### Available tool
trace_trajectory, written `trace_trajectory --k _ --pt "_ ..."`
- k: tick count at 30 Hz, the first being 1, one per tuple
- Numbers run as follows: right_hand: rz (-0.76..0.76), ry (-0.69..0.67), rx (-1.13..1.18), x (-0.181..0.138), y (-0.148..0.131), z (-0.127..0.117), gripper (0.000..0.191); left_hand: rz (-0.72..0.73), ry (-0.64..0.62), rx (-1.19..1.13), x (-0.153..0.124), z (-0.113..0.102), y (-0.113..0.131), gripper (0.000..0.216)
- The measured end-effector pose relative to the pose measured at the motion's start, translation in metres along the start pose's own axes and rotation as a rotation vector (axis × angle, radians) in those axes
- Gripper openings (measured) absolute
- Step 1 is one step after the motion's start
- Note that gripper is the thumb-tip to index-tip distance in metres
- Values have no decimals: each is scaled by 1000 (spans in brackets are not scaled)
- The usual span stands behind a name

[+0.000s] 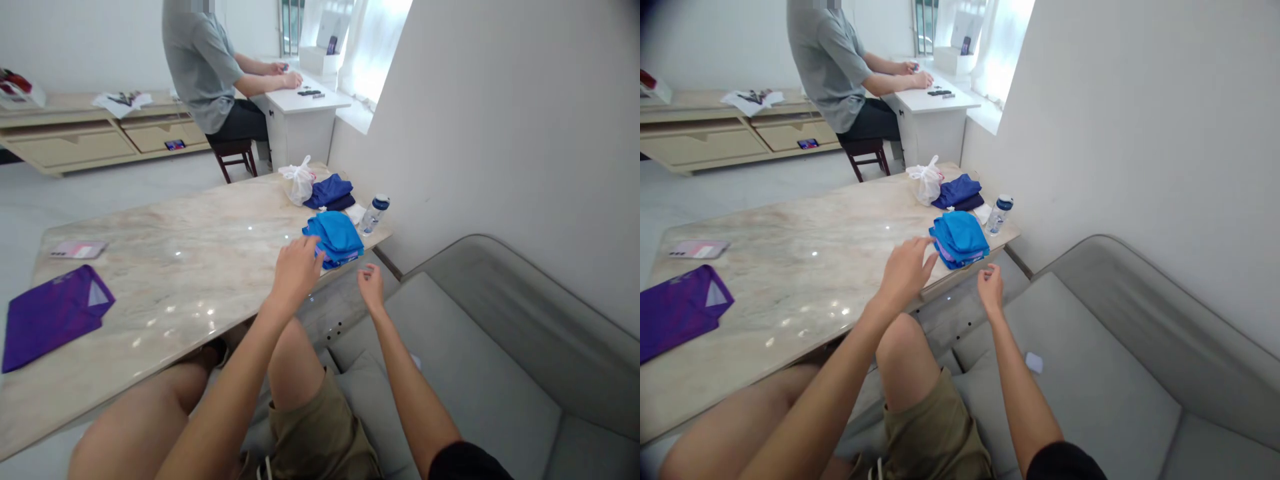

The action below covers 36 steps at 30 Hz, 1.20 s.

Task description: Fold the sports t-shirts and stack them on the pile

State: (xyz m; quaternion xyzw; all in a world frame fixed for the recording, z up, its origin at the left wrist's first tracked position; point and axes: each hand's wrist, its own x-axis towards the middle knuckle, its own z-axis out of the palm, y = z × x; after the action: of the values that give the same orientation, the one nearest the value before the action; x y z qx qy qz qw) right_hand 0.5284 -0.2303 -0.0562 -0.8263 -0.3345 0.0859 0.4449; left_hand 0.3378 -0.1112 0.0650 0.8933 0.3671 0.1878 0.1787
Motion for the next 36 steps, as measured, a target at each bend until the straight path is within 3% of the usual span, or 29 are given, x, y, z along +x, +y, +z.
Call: trace_trajectory --k 4,6,8,11,14,16,19,25,32,36 --pt "22 -200 128 -97 -7 27 36 -107 -3 141 -166 -4 -61 32" --pt "-63 -304 182 -148 -30 38 38 -237 39 256 -220 -22 -97 39" --pt "-205 -392 116 -188 -57 46 47 -346 72 336 -251 -43 -126 46" --pt "-354 -420 -67 -219 -88 54 72 -455 5 403 -266 -66 -146 54" --pt "-411 -455 -130 -219 -100 56 74 -399 -129 328 -270 -70 -143 49" --pt "-436 -490 -119 -216 -100 56 74 -341 -103 300 -275 -65 -133 47" --pt "-455 -511 -88 -219 -99 56 74 -268 -17 455 -286 -57 -112 45" --pt "-501 -488 -57 -251 -115 62 76 -63 43 554 -312 -55 -88 41" --pt "-572 -458 -60 -295 -146 57 73 -207 290 94 -348 -74 -138 40" --pt "-644 -397 -67 -319 -157 52 78 -99 378 172 -376 -65 -154 32"
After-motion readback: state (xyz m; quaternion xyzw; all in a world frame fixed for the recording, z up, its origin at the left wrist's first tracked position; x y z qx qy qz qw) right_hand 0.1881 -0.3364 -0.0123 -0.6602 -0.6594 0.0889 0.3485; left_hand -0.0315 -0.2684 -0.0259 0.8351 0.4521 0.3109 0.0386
